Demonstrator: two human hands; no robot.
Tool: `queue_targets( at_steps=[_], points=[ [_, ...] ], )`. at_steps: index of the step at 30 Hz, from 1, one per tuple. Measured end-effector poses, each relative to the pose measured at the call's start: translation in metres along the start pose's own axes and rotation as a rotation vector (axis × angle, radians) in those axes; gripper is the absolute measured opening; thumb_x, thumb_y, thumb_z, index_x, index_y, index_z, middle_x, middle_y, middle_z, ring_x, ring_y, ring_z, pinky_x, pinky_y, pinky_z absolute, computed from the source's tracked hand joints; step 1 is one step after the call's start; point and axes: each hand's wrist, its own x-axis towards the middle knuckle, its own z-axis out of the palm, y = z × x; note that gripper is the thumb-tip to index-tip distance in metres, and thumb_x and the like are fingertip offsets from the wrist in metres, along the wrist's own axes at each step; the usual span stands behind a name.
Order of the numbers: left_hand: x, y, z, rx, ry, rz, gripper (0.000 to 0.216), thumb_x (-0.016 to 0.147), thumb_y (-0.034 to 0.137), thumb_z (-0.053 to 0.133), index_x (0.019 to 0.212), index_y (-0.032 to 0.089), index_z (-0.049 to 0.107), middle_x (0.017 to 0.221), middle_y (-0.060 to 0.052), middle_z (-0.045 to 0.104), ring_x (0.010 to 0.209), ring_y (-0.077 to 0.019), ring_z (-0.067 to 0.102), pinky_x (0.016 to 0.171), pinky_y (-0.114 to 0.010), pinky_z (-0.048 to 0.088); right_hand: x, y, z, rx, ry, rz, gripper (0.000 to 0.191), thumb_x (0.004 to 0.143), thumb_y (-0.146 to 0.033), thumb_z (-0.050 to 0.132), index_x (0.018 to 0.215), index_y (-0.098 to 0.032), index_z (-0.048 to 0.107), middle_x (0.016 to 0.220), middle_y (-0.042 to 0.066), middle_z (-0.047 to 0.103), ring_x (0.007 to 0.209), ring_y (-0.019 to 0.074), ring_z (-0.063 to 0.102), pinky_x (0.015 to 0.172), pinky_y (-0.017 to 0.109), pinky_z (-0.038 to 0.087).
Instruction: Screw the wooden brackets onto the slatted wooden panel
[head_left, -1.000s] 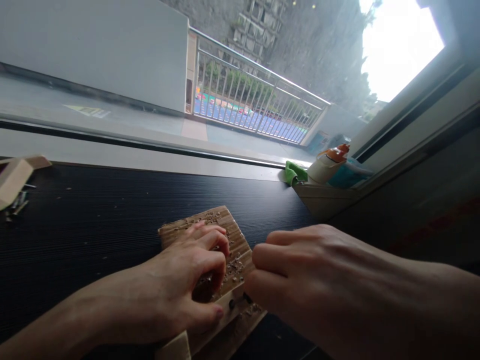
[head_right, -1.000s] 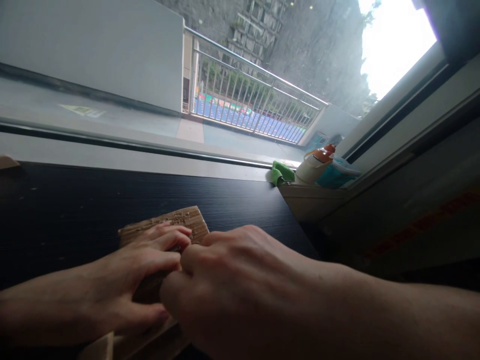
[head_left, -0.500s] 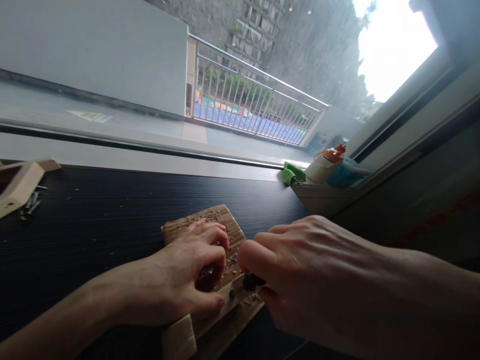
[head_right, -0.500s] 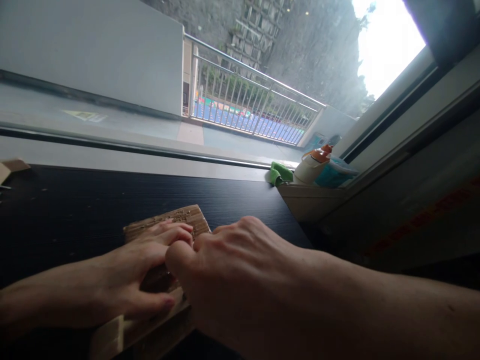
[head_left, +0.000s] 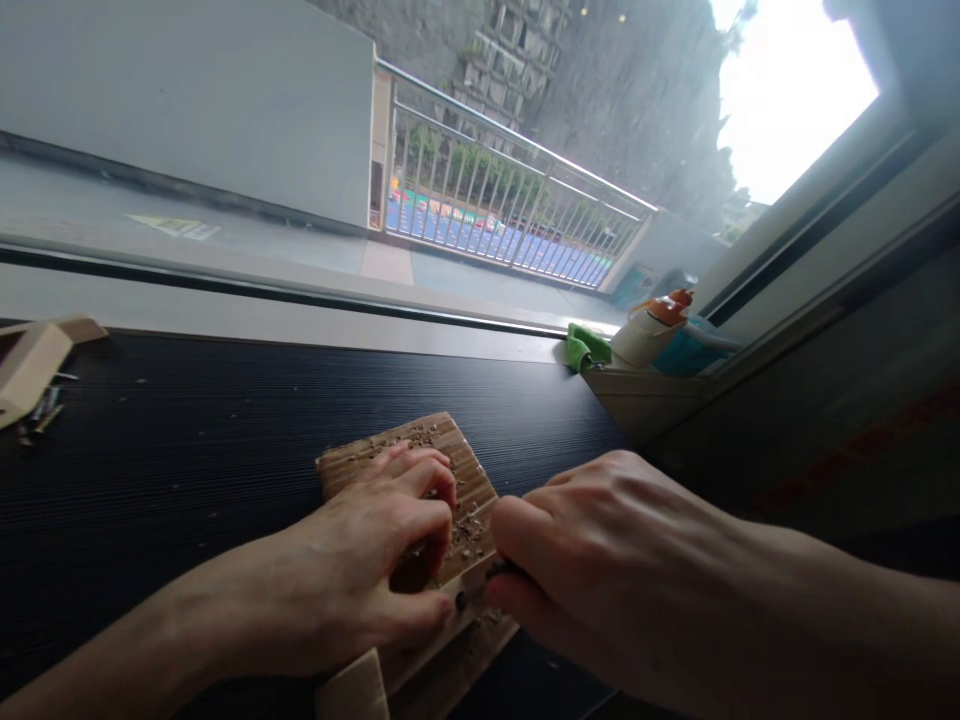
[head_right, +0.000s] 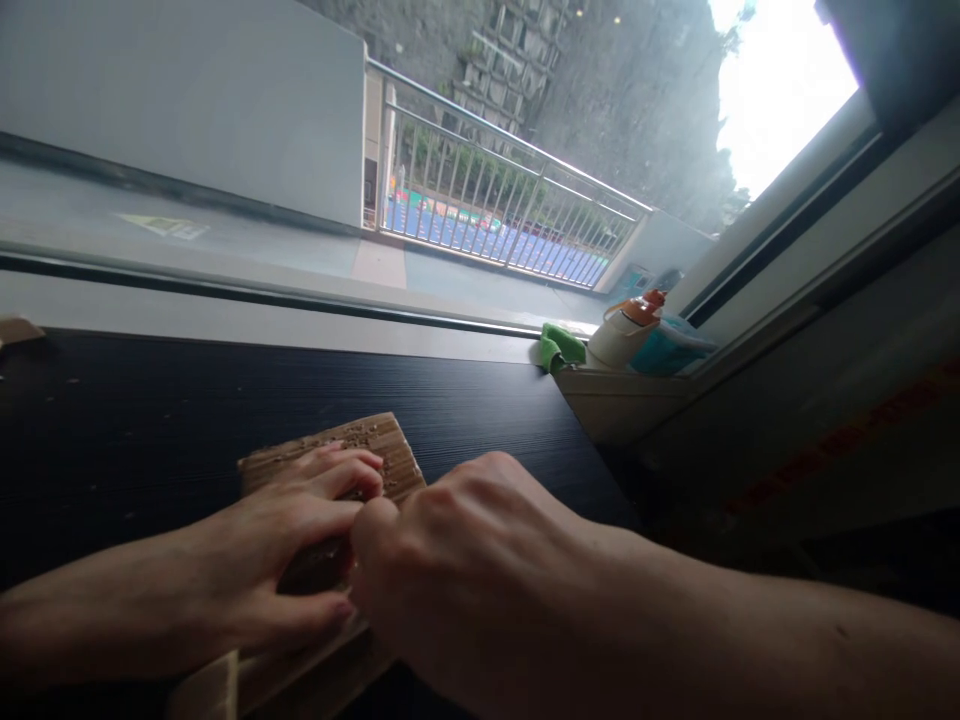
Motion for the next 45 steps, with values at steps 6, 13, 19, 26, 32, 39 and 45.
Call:
queue_targets(
  at_steps=[6,13,19,26,32,39,45],
  points=[
    [0.003,0.004,0.001,-0.020,0.016,0.043,0.013,0.078,0.038,0.066,0.077,0.025,0.066,0.105,0.000,0.060,0.107,-0.0231,0.052,0.102,-0.034,0.036,0.006,-0.005,-0.011,0.013,0.035,0.077,0.015,0.077,-0.009,0.064,0.077,-0.018,0.052,0.068,-0.005,0.055,0.056,0.0111,0.048,0.052,0.027,0.029],
    [0.002,0.002,0.001,-0.020,0.023,0.040,0.010,0.078,0.036,0.067,0.078,0.026,0.067,0.108,0.000,0.059,0.110,-0.0232,0.051,0.106,-0.036,0.031,0.006,-0.008,-0.037,-0.002,-0.126,-0.025,0.015,0.079,-0.004,0.060,0.088,-0.016,0.060,0.086,0.001,0.065,0.075,0.0128,0.059,0.063,0.024,0.042],
    [0.002,0.004,0.002,-0.037,0.011,0.028,0.010,0.077,0.034,0.068,0.073,0.026,0.065,0.105,0.001,0.056,0.109,-0.0219,0.047,0.104,-0.035,0.031,-0.002,0.001,-0.013,0.050,-0.035,-0.024,0.014,0.084,-0.007,0.060,0.092,-0.018,0.055,0.092,-0.002,0.062,0.084,0.0111,0.057,0.077,0.023,0.041],
    [0.003,0.005,0.002,-0.023,-0.004,0.024,0.013,0.078,0.035,0.068,0.071,0.024,0.063,0.103,0.003,0.054,0.107,-0.0198,0.047,0.103,-0.033,0.030,0.002,-0.008,-0.008,-0.031,0.001,0.055,0.016,0.082,-0.011,0.060,0.073,-0.019,0.049,0.063,-0.006,0.052,0.050,0.0095,0.045,0.048,0.027,0.027],
    [0.003,0.005,0.001,-0.051,-0.004,0.016,0.010,0.078,0.033,0.066,0.074,0.024,0.063,0.106,0.003,0.054,0.109,-0.0198,0.047,0.105,-0.032,0.030,0.002,-0.012,-0.025,-0.007,-0.009,0.118,0.016,0.072,-0.007,0.063,0.079,-0.019,0.055,0.068,-0.005,0.059,0.052,0.0102,0.052,0.046,0.025,0.028],
    [0.003,0.005,0.001,-0.042,-0.001,-0.006,0.006,0.077,0.032,0.068,0.076,0.027,0.066,0.106,0.003,0.056,0.109,-0.0194,0.048,0.107,-0.032,0.029,0.001,-0.007,-0.027,0.076,-0.038,-0.006,0.018,0.083,-0.001,0.052,0.079,-0.017,0.059,0.080,-0.001,0.065,0.067,0.0092,0.059,0.062,0.020,0.042],
    [0.000,0.001,0.003,-0.037,0.070,0.059,0.008,0.078,0.034,0.068,0.081,0.027,0.068,0.108,-0.001,0.059,0.110,-0.0233,0.050,0.109,-0.037,0.028,0.004,-0.010,-0.015,0.037,-0.096,0.084,0.015,0.083,-0.010,0.060,0.070,-0.017,0.055,0.068,-0.002,0.059,0.057,0.0092,0.055,0.051,0.021,0.036]
  ],
)
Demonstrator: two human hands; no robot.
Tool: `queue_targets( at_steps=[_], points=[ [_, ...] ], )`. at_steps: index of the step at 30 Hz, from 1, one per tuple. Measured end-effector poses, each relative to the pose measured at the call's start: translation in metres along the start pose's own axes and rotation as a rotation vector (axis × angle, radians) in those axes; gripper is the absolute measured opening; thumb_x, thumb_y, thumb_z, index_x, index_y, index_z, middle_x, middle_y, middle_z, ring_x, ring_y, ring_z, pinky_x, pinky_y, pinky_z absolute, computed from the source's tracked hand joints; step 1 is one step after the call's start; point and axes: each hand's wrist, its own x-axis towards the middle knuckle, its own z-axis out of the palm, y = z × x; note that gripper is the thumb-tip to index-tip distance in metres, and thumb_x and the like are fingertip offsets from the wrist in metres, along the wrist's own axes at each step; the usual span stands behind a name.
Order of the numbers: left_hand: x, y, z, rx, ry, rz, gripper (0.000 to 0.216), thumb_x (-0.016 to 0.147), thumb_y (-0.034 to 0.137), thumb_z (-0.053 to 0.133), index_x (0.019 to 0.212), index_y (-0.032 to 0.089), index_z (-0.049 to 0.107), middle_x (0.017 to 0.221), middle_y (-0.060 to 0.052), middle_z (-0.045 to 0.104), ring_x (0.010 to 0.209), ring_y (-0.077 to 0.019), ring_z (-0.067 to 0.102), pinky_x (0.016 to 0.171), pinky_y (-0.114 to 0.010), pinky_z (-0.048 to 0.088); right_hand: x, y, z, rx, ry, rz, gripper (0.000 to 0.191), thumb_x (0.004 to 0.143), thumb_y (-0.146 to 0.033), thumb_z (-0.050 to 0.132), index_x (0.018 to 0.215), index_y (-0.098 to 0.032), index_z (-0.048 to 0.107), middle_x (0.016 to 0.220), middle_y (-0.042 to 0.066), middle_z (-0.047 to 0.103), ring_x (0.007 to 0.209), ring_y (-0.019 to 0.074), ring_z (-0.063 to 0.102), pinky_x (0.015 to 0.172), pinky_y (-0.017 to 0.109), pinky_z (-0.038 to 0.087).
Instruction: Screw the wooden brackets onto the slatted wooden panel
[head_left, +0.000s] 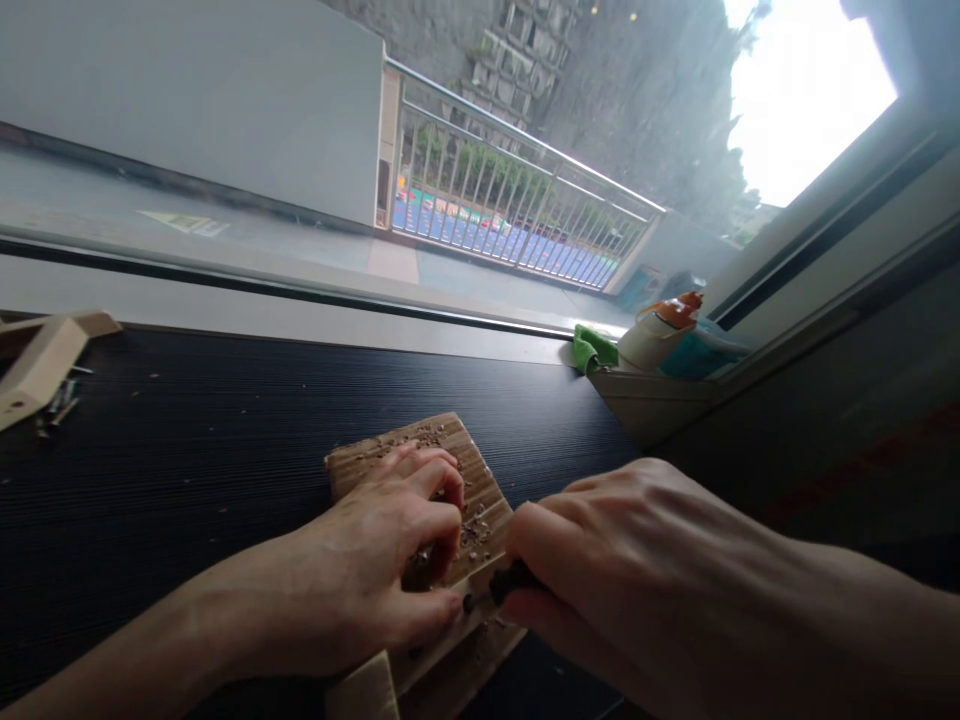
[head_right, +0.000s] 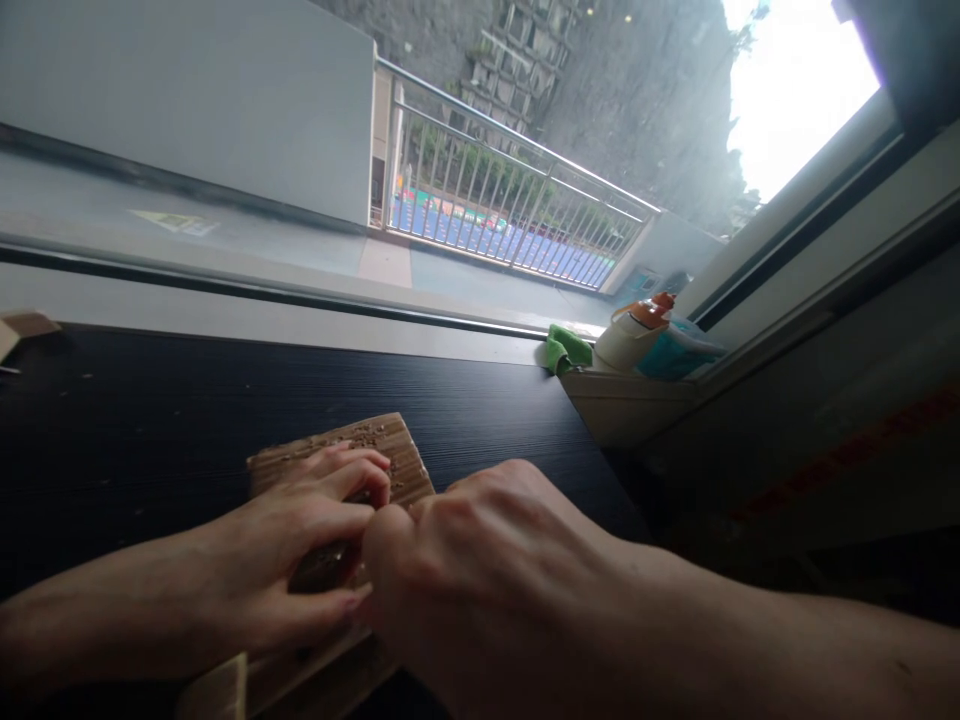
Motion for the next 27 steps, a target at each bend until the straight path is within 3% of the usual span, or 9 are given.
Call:
queue_targets(
  at_steps=[4,8,11,15,17,19,21,24,27],
  points=[
    [0.001,0.000,0.000,0.012,-0.017,0.003,0.009,0.078,0.035,0.067,0.079,0.027,0.068,0.106,0.000,0.059,0.109,-0.0225,0.051,0.106,-0.034,0.032,0.000,0.001,0.000,-0.039,0.004,0.006,0.017,0.084,-0.010,0.057,0.069,-0.017,0.053,0.064,-0.003,0.057,0.052,0.0087,0.052,0.050,0.022,0.032],
    [0.003,0.000,0.000,0.021,-0.011,0.016,0.010,0.078,0.036,0.067,0.076,0.026,0.067,0.105,0.000,0.059,0.106,-0.0221,0.052,0.103,-0.033,0.035,-0.001,0.000,-0.012,-0.041,0.037,-0.003,0.012,0.075,-0.008,0.063,0.071,-0.017,0.055,0.067,-0.002,0.059,0.055,0.0092,0.053,0.049,0.021,0.032],
    [0.003,0.001,0.000,0.020,-0.017,0.014,0.010,0.077,0.035,0.067,0.076,0.025,0.067,0.105,-0.001,0.059,0.104,-0.0222,0.052,0.103,-0.034,0.035,-0.002,-0.002,-0.021,-0.001,-0.012,-0.059,0.011,0.078,-0.006,0.059,0.074,-0.017,0.059,0.071,-0.001,0.061,0.058,0.0091,0.054,0.048,0.021,0.034],
    [0.002,0.002,-0.001,0.000,-0.036,-0.027,0.012,0.077,0.033,0.067,0.071,0.024,0.062,0.103,0.001,0.057,0.105,-0.0214,0.050,0.101,-0.033,0.034,-0.010,0.007,-0.014,0.039,-0.016,-0.082,0.015,0.086,-0.006,0.054,0.088,-0.018,0.064,0.083,0.000,0.064,0.076,0.0106,0.060,0.067,0.021,0.043],
    [0.002,0.002,-0.002,-0.012,-0.043,-0.045,0.015,0.077,0.033,0.068,0.068,0.024,0.060,0.102,0.002,0.056,0.105,-0.0205,0.049,0.100,-0.032,0.034,-0.015,0.013,-0.003,0.038,0.041,-0.063,0.019,0.089,-0.010,0.053,0.101,-0.021,0.062,0.095,0.000,0.064,0.089,0.0113,0.060,0.078,0.021,0.043],
    [0.001,0.003,-0.002,-0.023,-0.048,-0.051,0.016,0.076,0.033,0.069,0.068,0.024,0.059,0.102,0.003,0.055,0.106,-0.0200,0.047,0.100,-0.031,0.033,-0.018,0.017,0.005,0.010,0.082,-0.048,0.017,0.092,-0.013,0.052,0.102,-0.023,0.061,0.100,0.000,0.063,0.095,0.0127,0.058,0.084,0.024,0.042],
    [0.001,0.003,-0.002,-0.025,-0.054,-0.052,0.016,0.076,0.033,0.070,0.069,0.024,0.059,0.103,0.003,0.054,0.107,-0.0199,0.046,0.102,-0.031,0.031,-0.017,0.016,0.007,-0.008,0.097,-0.041,0.012,0.090,-0.012,0.053,0.092,-0.021,0.061,0.092,-0.001,0.063,0.087,0.0127,0.059,0.079,0.024,0.043],
    [0.001,0.003,-0.002,-0.013,-0.061,-0.049,0.016,0.077,0.033,0.069,0.069,0.023,0.058,0.102,0.003,0.054,0.105,-0.0192,0.047,0.103,-0.031,0.029,-0.010,0.009,-0.002,0.022,0.038,-0.022,0.019,0.086,-0.005,0.054,0.073,-0.019,0.056,0.070,-0.004,0.059,0.060,0.0094,0.055,0.057,0.022,0.038],
    [0.002,0.003,-0.002,0.005,-0.054,-0.027,0.016,0.077,0.032,0.068,0.068,0.023,0.058,0.100,0.002,0.055,0.104,-0.0195,0.048,0.102,-0.031,0.031,-0.005,0.006,-0.013,0.051,-0.048,-0.031,0.018,0.082,-0.004,0.055,0.071,-0.019,0.055,0.065,-0.005,0.057,0.053,0.0080,0.052,0.049,0.023,0.032]
  ],
)
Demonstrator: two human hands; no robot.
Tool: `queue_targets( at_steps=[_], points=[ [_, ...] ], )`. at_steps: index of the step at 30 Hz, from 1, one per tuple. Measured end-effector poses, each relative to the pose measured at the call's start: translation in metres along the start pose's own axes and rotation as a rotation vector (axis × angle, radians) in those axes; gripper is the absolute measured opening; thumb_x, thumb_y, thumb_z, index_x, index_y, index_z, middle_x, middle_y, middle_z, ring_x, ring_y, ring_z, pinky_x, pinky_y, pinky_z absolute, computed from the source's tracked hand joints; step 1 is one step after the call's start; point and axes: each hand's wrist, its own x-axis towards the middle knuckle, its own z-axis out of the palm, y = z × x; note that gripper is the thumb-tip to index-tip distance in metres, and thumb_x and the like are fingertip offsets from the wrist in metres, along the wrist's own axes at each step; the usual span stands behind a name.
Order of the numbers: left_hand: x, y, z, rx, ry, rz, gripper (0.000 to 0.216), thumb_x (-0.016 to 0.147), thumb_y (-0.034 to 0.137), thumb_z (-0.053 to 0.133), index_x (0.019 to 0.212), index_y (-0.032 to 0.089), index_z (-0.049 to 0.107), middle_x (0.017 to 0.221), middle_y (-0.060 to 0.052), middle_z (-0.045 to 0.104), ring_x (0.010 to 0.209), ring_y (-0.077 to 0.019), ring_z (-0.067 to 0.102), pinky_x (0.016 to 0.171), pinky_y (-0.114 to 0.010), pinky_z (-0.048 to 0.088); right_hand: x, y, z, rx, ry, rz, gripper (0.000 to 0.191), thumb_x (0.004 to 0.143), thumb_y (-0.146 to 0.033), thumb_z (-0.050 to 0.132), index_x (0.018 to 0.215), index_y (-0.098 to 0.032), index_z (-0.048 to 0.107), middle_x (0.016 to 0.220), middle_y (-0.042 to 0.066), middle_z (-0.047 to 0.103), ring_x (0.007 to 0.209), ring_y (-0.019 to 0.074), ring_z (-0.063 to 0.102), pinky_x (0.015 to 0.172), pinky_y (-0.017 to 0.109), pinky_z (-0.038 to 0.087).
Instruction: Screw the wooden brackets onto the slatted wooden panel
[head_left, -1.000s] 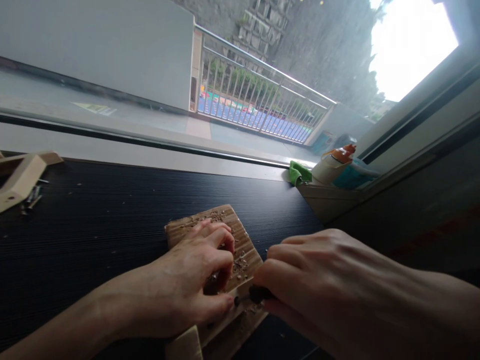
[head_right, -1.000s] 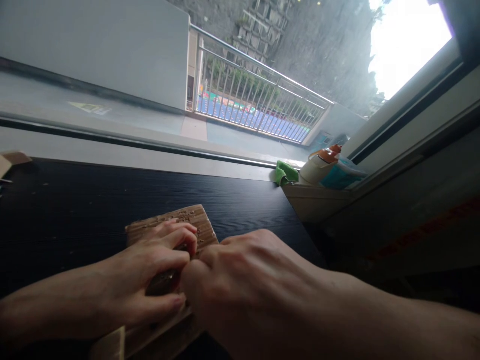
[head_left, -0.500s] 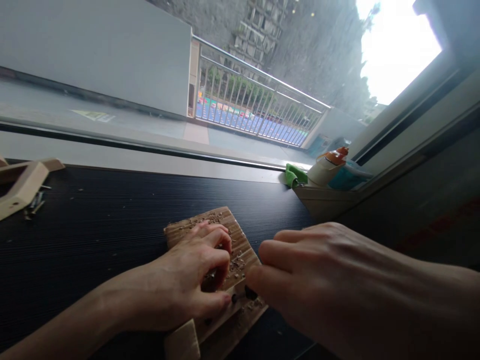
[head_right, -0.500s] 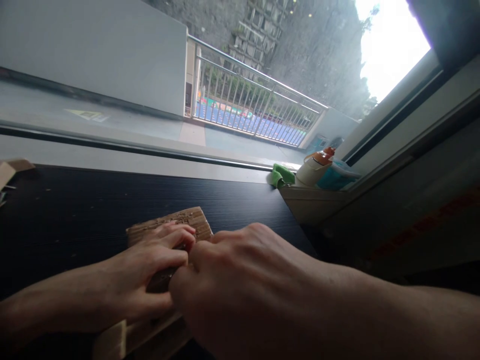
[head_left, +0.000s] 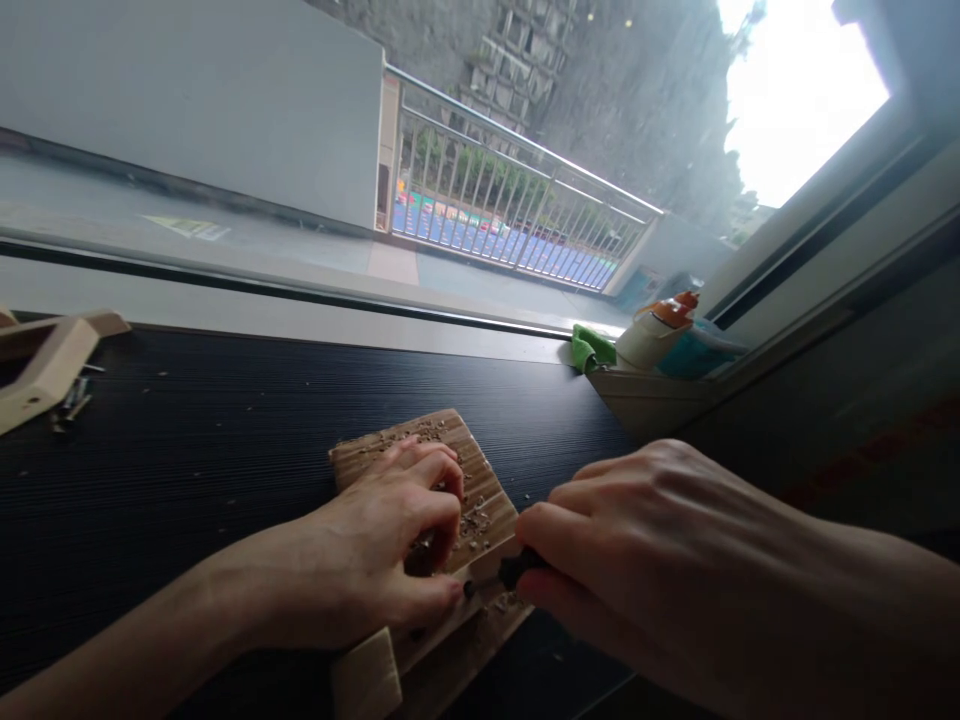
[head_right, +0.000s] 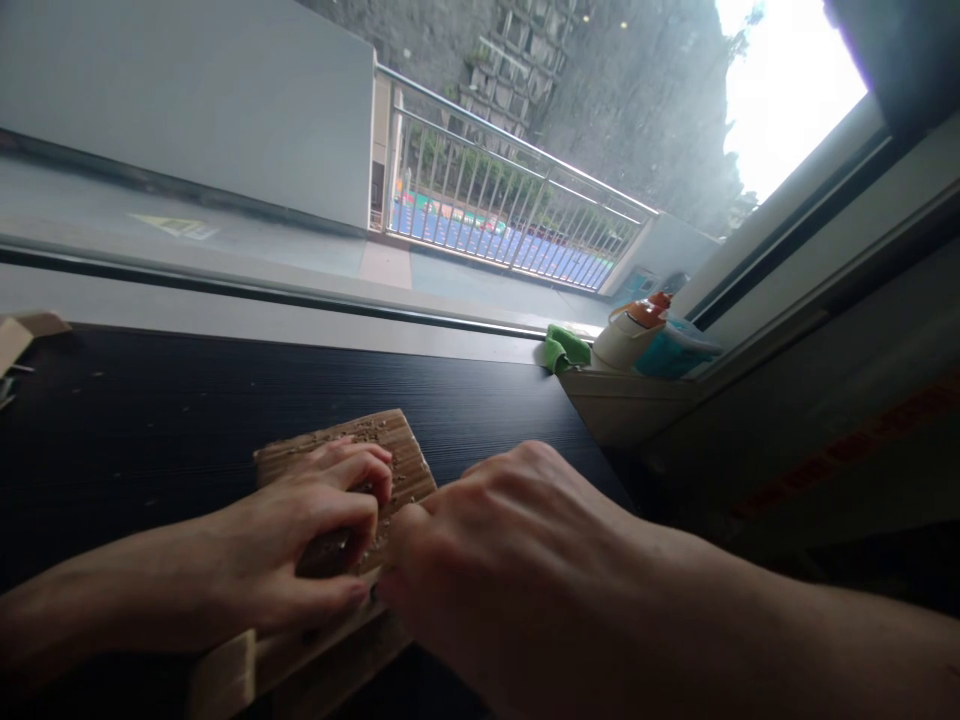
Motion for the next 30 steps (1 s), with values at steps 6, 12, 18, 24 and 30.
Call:
queue_targets(
  at_steps=[6,12,18,24,30],
  points=[
    [0.001,0.000,-0.001,-0.018,0.028,0.037,0.011,0.077,0.036,0.067,0.076,0.025,0.067,0.103,-0.001,0.058,0.104,-0.0233,0.050,0.100,-0.035,0.036,0.001,-0.001,-0.009,0.026,-0.037,-0.073,0.017,0.077,-0.001,0.056,0.073,-0.018,0.057,0.070,-0.003,0.060,0.055,0.0080,0.052,0.047,0.021,0.030],
    [0.001,0.001,-0.001,-0.004,0.011,-0.005,0.013,0.077,0.033,0.067,0.069,0.024,0.062,0.101,0.000,0.058,0.103,-0.0217,0.050,0.103,-0.035,0.033,-0.002,0.000,0.006,0.044,0.089,-0.032,0.018,0.083,-0.004,0.054,0.087,-0.020,0.061,0.083,-0.002,0.064,0.073,0.0093,0.059,0.062,0.019,0.041],
    [0.001,-0.004,0.002,0.017,0.033,0.030,0.008,0.077,0.032,0.068,0.075,0.026,0.064,0.100,0.001,0.057,0.105,-0.0216,0.050,0.104,-0.035,0.031,0.002,-0.012,0.014,-0.070,0.015,0.050,0.016,0.084,-0.010,0.057,0.070,-0.017,0.057,0.067,-0.002,0.059,0.054,0.0096,0.055,0.052,0.022,0.037],
    [0.001,0.000,0.000,0.008,0.003,0.008,0.012,0.078,0.034,0.066,0.074,0.024,0.064,0.102,0.000,0.056,0.103,-0.0216,0.050,0.101,-0.035,0.034,0.003,-0.012,0.003,-0.058,0.016,0.049,0.014,0.075,-0.006,0.063,0.076,-0.018,0.057,0.068,-0.004,0.060,0.056,0.0097,0.055,0.049,0.022,0.034],
    [0.001,-0.001,-0.001,-0.019,0.044,0.020,0.010,0.076,0.036,0.067,0.073,0.026,0.066,0.100,-0.001,0.060,0.102,-0.0230,0.053,0.098,-0.034,0.038,0.007,-0.002,-0.004,0.023,-0.059,-0.054,0.017,0.081,-0.003,0.055,0.076,-0.018,0.061,0.074,-0.002,0.064,0.064,0.0100,0.058,0.053,0.021,0.038]
  ],
)
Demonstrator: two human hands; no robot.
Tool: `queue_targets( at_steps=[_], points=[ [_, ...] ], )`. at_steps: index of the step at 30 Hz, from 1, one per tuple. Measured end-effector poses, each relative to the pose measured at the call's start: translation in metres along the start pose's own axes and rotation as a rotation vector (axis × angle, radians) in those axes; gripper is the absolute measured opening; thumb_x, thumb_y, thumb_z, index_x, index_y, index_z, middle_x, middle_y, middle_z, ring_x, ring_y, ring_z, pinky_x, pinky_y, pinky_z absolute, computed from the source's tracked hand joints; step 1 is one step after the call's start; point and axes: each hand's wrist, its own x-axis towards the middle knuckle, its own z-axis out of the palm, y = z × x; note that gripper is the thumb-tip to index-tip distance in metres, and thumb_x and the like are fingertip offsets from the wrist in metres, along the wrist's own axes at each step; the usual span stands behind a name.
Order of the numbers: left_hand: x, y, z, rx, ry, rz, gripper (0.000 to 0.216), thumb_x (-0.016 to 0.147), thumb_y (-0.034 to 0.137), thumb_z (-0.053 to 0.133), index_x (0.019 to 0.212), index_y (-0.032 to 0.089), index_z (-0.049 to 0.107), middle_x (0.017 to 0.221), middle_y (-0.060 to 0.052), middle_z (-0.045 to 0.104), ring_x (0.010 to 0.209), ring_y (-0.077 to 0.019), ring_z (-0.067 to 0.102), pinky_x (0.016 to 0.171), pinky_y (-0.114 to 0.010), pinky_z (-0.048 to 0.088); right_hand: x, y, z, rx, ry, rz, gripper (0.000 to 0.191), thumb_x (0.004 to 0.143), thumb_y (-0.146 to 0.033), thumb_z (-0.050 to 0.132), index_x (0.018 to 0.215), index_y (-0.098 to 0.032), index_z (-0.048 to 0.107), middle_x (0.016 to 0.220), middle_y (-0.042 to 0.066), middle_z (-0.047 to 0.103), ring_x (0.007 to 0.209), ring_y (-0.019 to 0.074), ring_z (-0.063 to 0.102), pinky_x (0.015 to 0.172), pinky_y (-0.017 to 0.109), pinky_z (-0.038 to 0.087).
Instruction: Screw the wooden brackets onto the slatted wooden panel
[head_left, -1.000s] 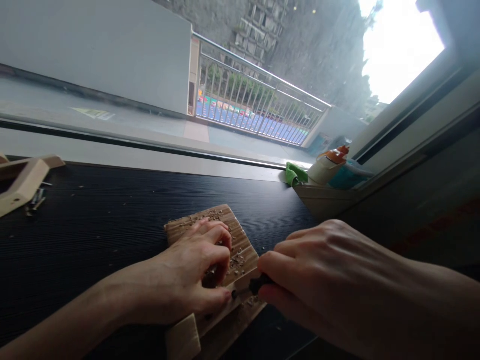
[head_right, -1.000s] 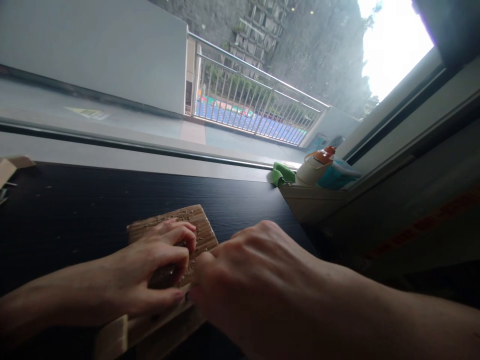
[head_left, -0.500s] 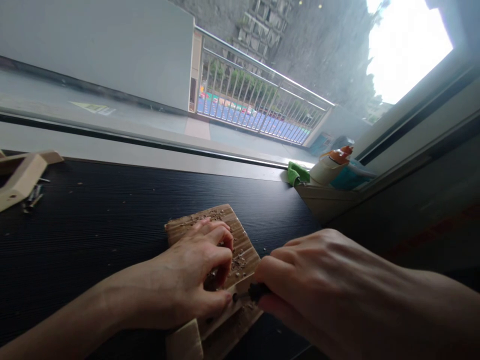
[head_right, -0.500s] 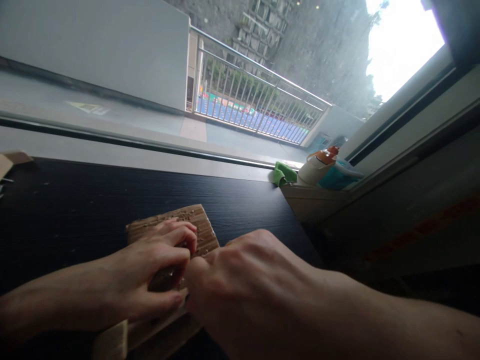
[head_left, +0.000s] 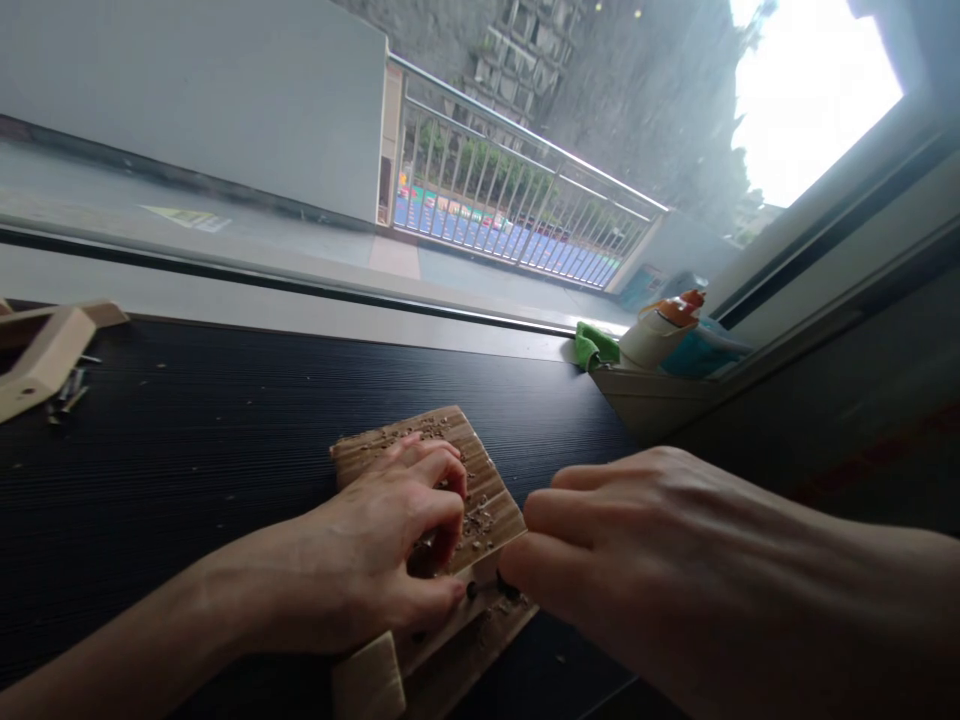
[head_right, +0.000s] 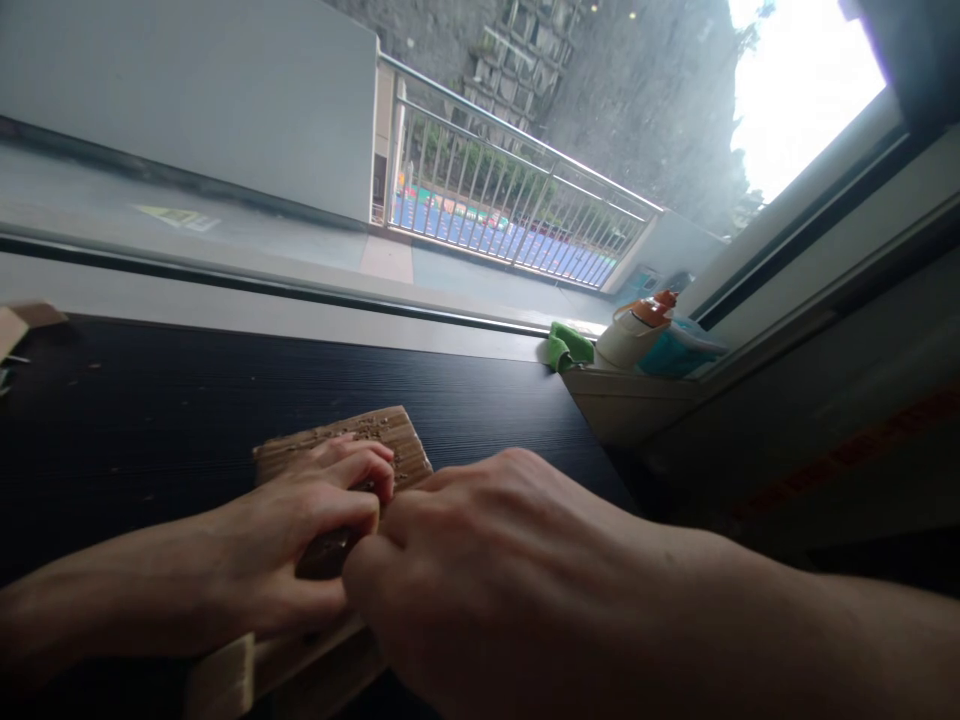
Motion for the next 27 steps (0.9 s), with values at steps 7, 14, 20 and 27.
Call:
queue_targets(
  at_steps=[7,14,20,27],
  points=[
    [-0.004,-0.001,0.002,0.011,0.018,-0.012,0.007,0.076,0.035,0.068,0.076,0.028,0.067,0.105,0.000,0.061,0.108,-0.0232,0.053,0.104,-0.035,0.034,-0.005,-0.001,0.021,-0.076,0.098,0.050,0.010,0.080,-0.012,0.064,0.075,-0.019,0.058,0.069,-0.003,0.061,0.056,0.0104,0.056,0.051,0.021,0.038],
    [0.000,-0.001,0.000,0.026,-0.010,0.001,0.009,0.076,0.035,0.068,0.076,0.027,0.067,0.103,0.000,0.061,0.105,-0.0229,0.053,0.100,-0.033,0.037,-0.001,-0.008,0.017,-0.124,0.132,0.103,0.015,0.081,-0.016,0.062,0.069,-0.018,0.052,0.057,-0.004,0.055,0.046,0.0101,0.051,0.046,0.022,0.033],
    [0.001,0.001,0.000,0.033,-0.013,-0.001,0.009,0.076,0.034,0.068,0.073,0.026,0.066,0.102,-0.001,0.060,0.103,-0.0232,0.053,0.099,-0.034,0.038,0.003,0.000,0.009,-0.094,0.153,-0.030,0.013,0.081,-0.008,0.055,0.074,-0.018,0.060,0.067,-0.002,0.062,0.052,0.0098,0.054,0.047,0.021,0.035],
    [-0.001,0.000,0.000,0.027,-0.020,-0.022,0.007,0.077,0.035,0.067,0.078,0.028,0.067,0.104,0.000,0.059,0.105,-0.0233,0.052,0.105,-0.037,0.033,-0.006,0.008,0.020,-0.047,0.183,0.008,0.013,0.087,-0.010,0.054,0.091,-0.021,0.062,0.085,-0.001,0.064,0.081,0.0118,0.060,0.068,0.021,0.044]
  ],
)
